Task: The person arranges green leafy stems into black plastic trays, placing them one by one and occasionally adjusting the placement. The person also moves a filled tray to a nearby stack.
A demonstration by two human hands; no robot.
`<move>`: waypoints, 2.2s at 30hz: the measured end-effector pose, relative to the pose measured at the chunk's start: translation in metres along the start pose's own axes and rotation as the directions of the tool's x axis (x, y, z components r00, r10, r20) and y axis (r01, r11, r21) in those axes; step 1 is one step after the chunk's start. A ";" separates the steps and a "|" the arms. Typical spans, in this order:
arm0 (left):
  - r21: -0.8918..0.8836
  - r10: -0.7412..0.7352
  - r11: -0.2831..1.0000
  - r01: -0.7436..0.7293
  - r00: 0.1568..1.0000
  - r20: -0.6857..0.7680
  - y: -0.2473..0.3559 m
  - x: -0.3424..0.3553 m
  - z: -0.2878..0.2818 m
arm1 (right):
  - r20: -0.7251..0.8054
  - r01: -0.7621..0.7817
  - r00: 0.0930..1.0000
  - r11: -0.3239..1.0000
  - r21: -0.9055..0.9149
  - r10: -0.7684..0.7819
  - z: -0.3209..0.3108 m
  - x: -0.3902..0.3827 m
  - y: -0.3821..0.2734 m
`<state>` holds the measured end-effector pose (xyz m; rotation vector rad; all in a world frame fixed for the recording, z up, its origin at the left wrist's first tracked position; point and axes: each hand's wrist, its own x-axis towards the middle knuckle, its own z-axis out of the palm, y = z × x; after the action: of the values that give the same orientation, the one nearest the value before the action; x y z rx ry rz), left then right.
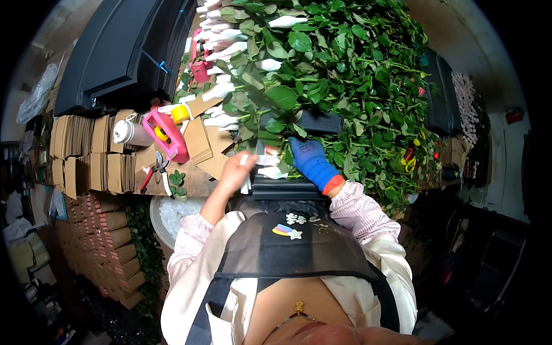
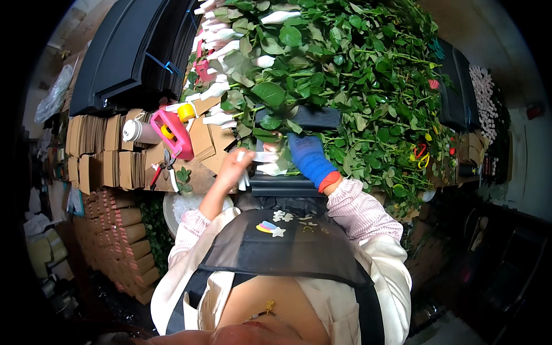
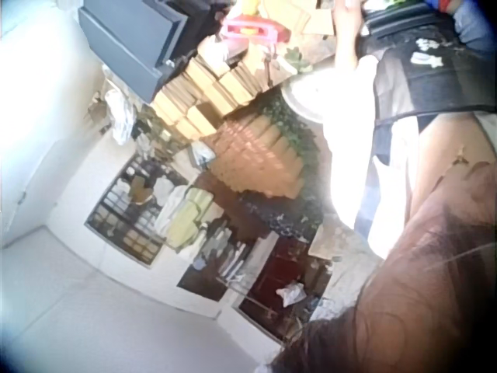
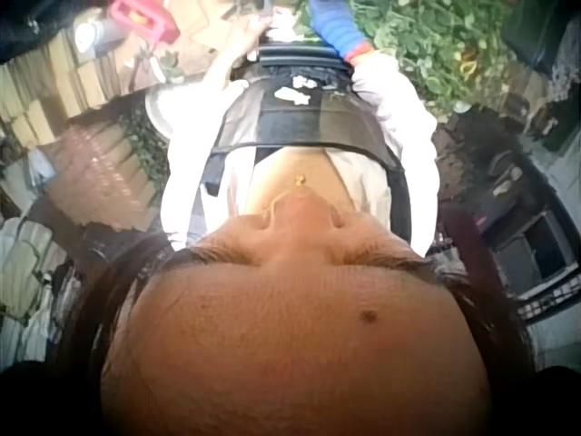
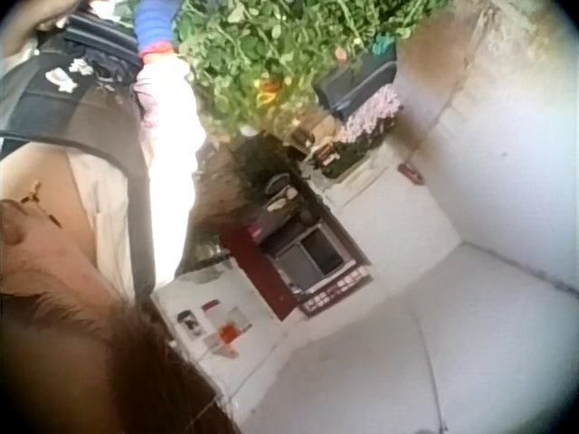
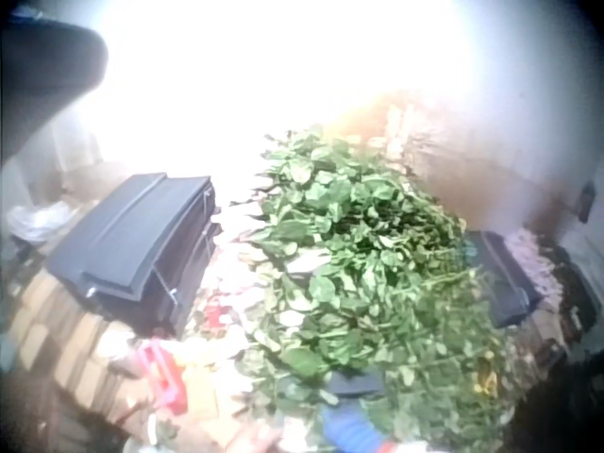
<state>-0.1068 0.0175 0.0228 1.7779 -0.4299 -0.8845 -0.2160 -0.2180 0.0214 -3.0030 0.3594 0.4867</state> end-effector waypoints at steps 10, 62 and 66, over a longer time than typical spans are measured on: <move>0.394 -0.020 0.919 -0.026 0.993 0.113 0.021 -0.013 -0.008 | 0.110 0.152 0.974 0.932 0.329 -0.198 -0.084 -0.043 -0.007; 0.190 0.240 0.946 -0.261 0.962 0.128 -0.004 0.021 0.025 | 0.038 0.114 0.992 0.976 0.184 -0.123 -0.068 -0.028 -0.033; 0.167 0.335 0.924 -0.345 0.938 0.084 -0.009 0.018 0.031 | -0.103 0.096 0.992 0.981 0.170 -0.079 -0.035 -0.012 -0.022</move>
<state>-0.1187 -0.0114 0.0026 1.7712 -0.8495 -0.6625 -0.2112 -0.1980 0.0593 -2.8628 0.2600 0.2877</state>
